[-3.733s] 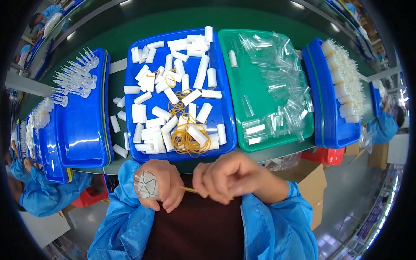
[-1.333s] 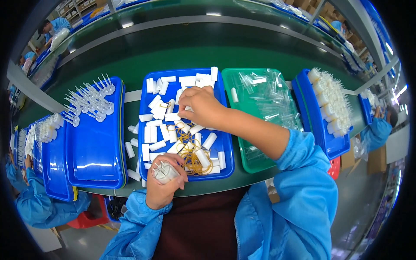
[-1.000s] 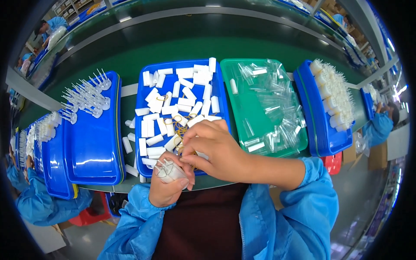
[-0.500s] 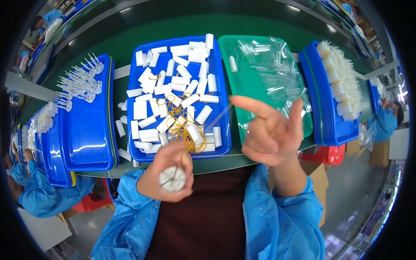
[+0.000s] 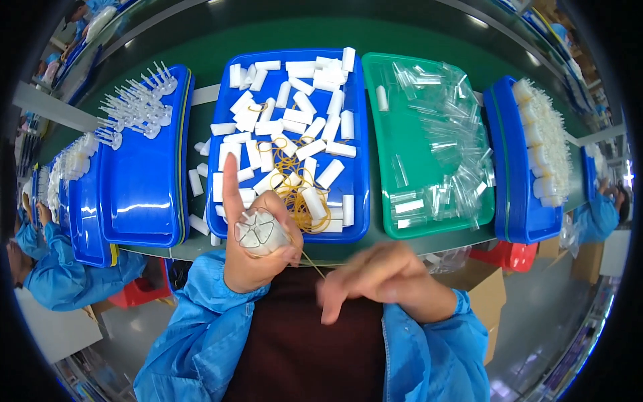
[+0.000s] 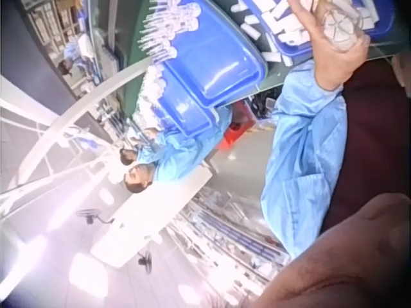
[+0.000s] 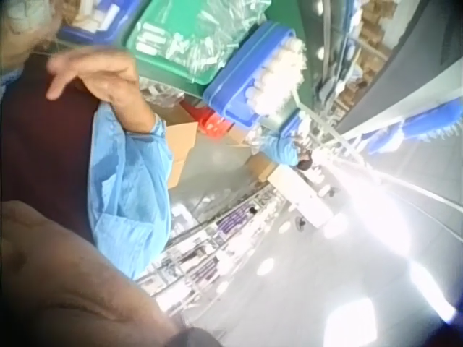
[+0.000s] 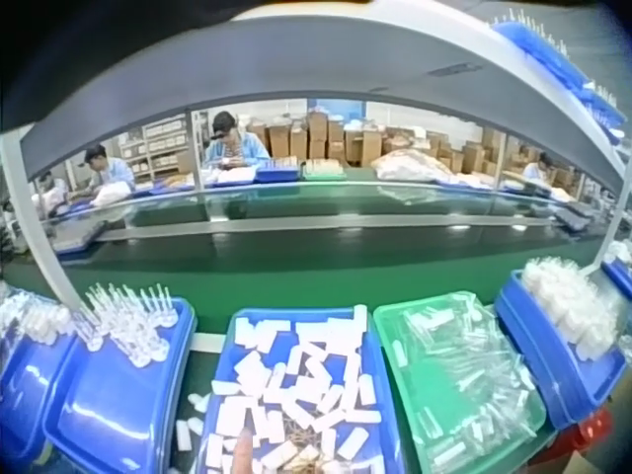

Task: The person assembles small white plastic components by hand, securing them in groups using rubber bands.

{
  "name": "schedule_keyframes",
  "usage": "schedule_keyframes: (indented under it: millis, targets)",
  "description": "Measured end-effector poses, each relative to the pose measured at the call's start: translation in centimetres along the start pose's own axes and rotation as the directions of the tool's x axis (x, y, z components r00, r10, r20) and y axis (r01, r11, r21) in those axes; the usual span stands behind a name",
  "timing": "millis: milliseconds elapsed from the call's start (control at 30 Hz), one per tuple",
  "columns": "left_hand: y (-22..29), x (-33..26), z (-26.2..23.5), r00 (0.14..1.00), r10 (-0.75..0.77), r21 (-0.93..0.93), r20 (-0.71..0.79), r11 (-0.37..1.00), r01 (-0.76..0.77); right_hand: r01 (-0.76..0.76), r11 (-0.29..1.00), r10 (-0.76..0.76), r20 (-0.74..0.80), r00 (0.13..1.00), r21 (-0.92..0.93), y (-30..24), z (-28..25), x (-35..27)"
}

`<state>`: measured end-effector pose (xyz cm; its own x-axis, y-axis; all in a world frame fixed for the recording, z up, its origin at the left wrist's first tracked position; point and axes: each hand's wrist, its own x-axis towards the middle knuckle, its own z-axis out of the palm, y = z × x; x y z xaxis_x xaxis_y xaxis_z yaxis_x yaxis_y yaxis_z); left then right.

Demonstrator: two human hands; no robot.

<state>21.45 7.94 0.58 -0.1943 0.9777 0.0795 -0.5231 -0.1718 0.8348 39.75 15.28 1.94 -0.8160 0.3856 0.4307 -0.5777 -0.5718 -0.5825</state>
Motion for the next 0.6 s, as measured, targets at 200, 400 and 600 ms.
schedule_keyframes:
  millis: [200, 400, 600]
  targets:
    - [-2.3, 0.2, -0.6, 0.89, 0.406, 0.485, 0.209, 0.747, -0.455, -0.048, 0.998, 0.058, -0.254, 0.965, 0.047, 0.4, -3.7, -0.5]
    - [-4.0, 0.0, -1.0, 0.889, 0.362, 0.759, 0.279, 0.484, -0.435, -0.368, 0.456, 0.183, -0.32, 0.93, -0.81, -1.9, -1.9, 3.0]
    - [-3.3, 0.3, -1.0, 0.88, 0.274, 0.84, 0.387, 0.29, -0.459, -0.252, -0.059, 0.001, -0.252, 0.968, -0.966, -1.0, -0.4, 3.5]
